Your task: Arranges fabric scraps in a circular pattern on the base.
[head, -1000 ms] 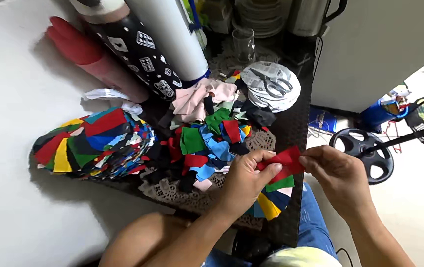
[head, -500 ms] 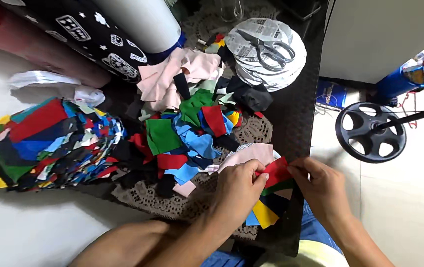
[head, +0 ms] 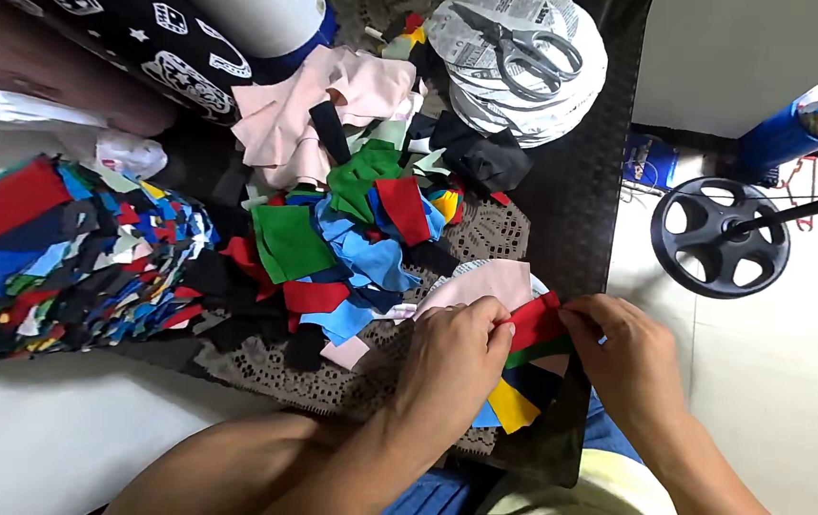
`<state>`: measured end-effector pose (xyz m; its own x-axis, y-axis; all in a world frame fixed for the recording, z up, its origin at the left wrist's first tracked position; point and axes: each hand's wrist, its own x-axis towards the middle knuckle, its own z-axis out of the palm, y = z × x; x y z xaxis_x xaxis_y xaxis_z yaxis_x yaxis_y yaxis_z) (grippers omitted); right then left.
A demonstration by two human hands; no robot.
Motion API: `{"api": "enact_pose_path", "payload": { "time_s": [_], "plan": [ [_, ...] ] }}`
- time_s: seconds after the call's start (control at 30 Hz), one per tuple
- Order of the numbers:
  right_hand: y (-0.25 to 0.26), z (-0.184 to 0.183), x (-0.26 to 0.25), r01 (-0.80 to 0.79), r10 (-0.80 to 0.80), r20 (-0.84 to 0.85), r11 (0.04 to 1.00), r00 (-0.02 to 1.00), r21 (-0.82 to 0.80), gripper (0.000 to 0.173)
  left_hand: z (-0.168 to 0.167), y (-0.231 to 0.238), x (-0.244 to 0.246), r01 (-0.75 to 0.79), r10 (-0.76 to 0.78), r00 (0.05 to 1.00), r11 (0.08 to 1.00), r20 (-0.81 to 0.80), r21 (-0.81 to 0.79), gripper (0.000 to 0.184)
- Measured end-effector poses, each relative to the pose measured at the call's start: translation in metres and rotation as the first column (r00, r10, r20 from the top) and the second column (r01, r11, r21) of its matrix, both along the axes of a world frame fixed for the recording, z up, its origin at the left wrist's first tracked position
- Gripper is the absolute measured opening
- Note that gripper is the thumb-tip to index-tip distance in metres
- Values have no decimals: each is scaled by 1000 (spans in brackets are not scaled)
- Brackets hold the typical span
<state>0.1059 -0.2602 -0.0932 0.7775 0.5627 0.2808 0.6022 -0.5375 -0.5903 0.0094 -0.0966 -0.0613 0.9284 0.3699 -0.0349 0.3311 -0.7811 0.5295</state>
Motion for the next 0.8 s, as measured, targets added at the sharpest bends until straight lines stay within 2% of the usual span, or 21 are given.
{"api": "enact_pose_path", "payload": {
  "time_s": [0.3, 0.47, 0.57, 0.8],
  "plan": [
    [2, 4, 4, -12, 10, -36, 999, 999, -41, 13, 4, 0, 5, -5, 7, 998, 1000, -63, 31, 13],
    [-20, 5, 18, 21, 16, -260, 990, 966, 140, 14, 4, 1, 6, -9, 10, 997, 1000, -75, 16, 14],
    [-36, -3, 25, 61, 18, -325, 971, 945, 231, 16, 3, 1, 6, -8, 10, 997, 1000, -72, 17, 13],
    [-38, -18, 15, 36, 18, -190, 960, 982, 277, 16, 4, 3, 6, -27, 25, 994, 1000, -107, -14, 14]
  ]
}}
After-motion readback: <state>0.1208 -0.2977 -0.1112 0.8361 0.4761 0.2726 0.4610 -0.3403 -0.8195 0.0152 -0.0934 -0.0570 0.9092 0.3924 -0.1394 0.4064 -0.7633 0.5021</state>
